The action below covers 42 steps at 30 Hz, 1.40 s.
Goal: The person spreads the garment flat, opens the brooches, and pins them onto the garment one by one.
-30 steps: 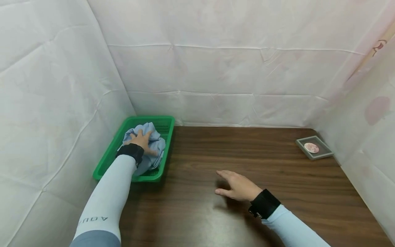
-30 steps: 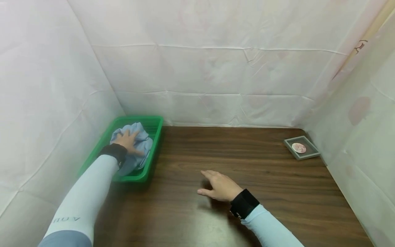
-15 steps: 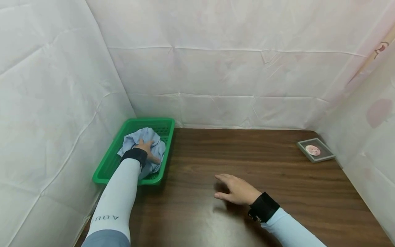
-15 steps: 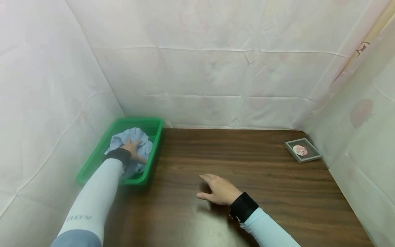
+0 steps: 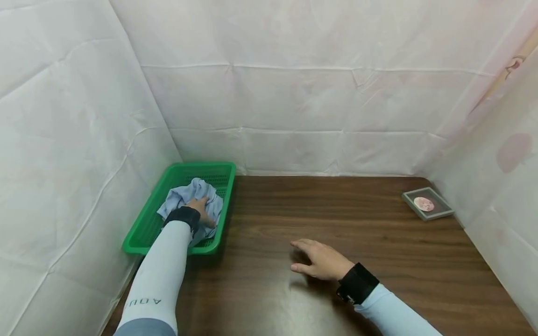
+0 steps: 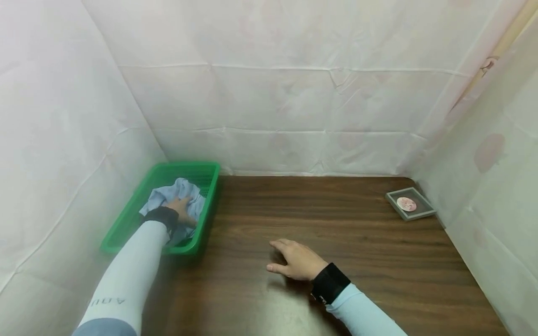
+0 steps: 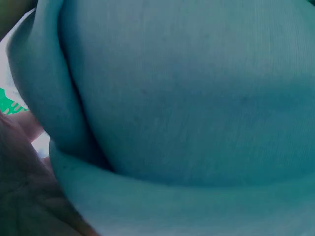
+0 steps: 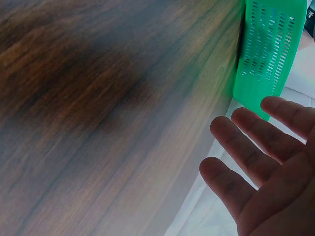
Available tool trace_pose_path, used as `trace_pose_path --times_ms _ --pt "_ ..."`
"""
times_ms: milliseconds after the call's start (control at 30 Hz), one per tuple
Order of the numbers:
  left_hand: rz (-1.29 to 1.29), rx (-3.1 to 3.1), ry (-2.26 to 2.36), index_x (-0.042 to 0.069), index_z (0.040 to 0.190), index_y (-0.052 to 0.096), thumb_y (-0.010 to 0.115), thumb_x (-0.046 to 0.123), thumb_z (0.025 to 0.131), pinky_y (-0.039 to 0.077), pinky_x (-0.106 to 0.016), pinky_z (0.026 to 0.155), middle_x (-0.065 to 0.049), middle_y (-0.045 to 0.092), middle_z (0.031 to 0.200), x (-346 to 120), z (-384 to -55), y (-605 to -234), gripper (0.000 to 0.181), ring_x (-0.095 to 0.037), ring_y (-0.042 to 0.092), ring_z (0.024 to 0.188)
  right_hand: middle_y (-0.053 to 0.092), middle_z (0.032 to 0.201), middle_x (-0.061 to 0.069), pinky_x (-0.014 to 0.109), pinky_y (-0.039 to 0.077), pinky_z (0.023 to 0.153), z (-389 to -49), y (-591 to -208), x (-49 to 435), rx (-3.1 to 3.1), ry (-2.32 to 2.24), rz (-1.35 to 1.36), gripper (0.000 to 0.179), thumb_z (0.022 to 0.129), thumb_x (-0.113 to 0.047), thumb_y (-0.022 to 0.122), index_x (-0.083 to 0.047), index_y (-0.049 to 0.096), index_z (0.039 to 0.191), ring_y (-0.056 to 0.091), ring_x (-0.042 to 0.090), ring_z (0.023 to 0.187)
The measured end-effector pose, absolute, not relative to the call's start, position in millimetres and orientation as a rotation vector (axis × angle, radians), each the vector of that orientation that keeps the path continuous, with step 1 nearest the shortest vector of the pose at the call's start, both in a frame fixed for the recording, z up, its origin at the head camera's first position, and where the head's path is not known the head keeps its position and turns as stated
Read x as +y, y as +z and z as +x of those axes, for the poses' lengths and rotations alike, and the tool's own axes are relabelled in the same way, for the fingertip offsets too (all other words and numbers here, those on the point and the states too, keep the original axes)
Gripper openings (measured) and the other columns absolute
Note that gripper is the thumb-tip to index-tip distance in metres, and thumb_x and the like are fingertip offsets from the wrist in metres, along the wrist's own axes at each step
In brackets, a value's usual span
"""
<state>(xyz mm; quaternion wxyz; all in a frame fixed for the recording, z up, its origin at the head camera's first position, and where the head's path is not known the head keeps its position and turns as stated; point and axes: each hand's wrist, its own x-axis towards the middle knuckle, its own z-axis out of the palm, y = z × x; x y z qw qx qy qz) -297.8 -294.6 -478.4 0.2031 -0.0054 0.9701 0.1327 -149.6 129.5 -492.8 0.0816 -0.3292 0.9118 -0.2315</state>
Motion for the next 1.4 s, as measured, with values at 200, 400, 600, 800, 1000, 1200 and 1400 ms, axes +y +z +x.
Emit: trace_pose_path --times_ms 200,400,600,800,1000,1200,1400 --pt "0.000 2.710 0.370 0.010 0.153 0.020 0.078 0.042 0.074 0.031 -0.068 0.098 -0.032 0.024 0.149 -294 -293 -479 0.103 -0.050 0.030 0.132 0.049 0.141 0.010 0.045 0.041 0.102 -149 -494 128 2.728 -0.682 -0.982 0.067 0.093 -0.054 0.055 -0.010 0.047 0.142 0.048 0.026 0.128" --pt "0.012 2.723 0.365 0.009 0.153 0.020 0.074 0.036 0.079 0.031 -0.066 0.100 -0.032 0.027 0.148 -291 -293 -477 0.096 -0.048 0.030 0.133 0.049 0.141 0.008 0.044 0.040 0.102 -153 -491 129 2.722 -0.671 -0.987 0.066 0.093 -0.054 0.054 -0.010 0.047 0.142 0.047 0.024 0.128" --pt "0.039 2.736 0.355 0.002 0.151 0.021 0.071 0.032 0.081 0.034 -0.064 0.098 -0.037 0.027 0.144 -284 -286 -466 0.091 -0.051 0.031 0.131 0.050 0.140 0.008 0.045 0.041 0.101 -154 -492 131 2.732 -0.666 -1.001 0.064 0.094 -0.052 0.055 -0.010 0.048 0.142 0.048 0.025 0.127" --pt "0.141 2.796 0.305 -0.003 0.146 0.029 0.069 0.020 0.083 0.041 -0.059 0.094 -0.039 0.036 0.136 -276 -275 -450 0.078 -0.052 0.040 0.123 0.049 0.140 0.010 0.046 0.040 0.101 -153 -492 130 2.723 -0.680 -0.996 0.062 0.094 -0.051 0.055 -0.010 0.048 0.141 0.048 0.027 0.127" --pt "0.176 2.874 0.241 -0.005 0.141 0.038 0.068 0.006 0.082 0.042 -0.057 0.093 -0.040 0.045 0.128 -268 -270 -438 0.067 -0.052 0.045 0.118 0.050 0.140 0.010 0.047 0.041 0.101 -151 -493 131 2.728 -0.678 -0.995 0.064 0.094 -0.054 0.052 -0.010 0.050 0.140 0.048 0.027 0.127" --pt "0.189 2.922 0.225 -0.001 0.139 0.043 0.065 0.000 0.085 0.044 -0.060 0.089 -0.037 0.050 0.124 -267 -271 -436 0.058 -0.052 0.048 0.115 0.050 0.140 0.009 0.046 0.042 0.100 -150 -493 132 2.728 -0.684 -0.990 0.070 0.092 -0.062 0.047 -0.010 0.050 0.140 0.048 0.026 0.127" --pt "0.213 2.949 0.226 -0.001 0.139 0.045 0.063 -0.005 0.086 0.046 -0.058 0.088 -0.034 0.056 0.119 -268 -270 -434 0.056 -0.049 0.054 0.109 0.049 0.141 0.010 0.046 0.042 0.100 -148 -495 132 2.729 -0.674 -0.986 0.071 0.092 -0.063 0.046 -0.010 0.049 0.140 0.049 0.026 0.127"
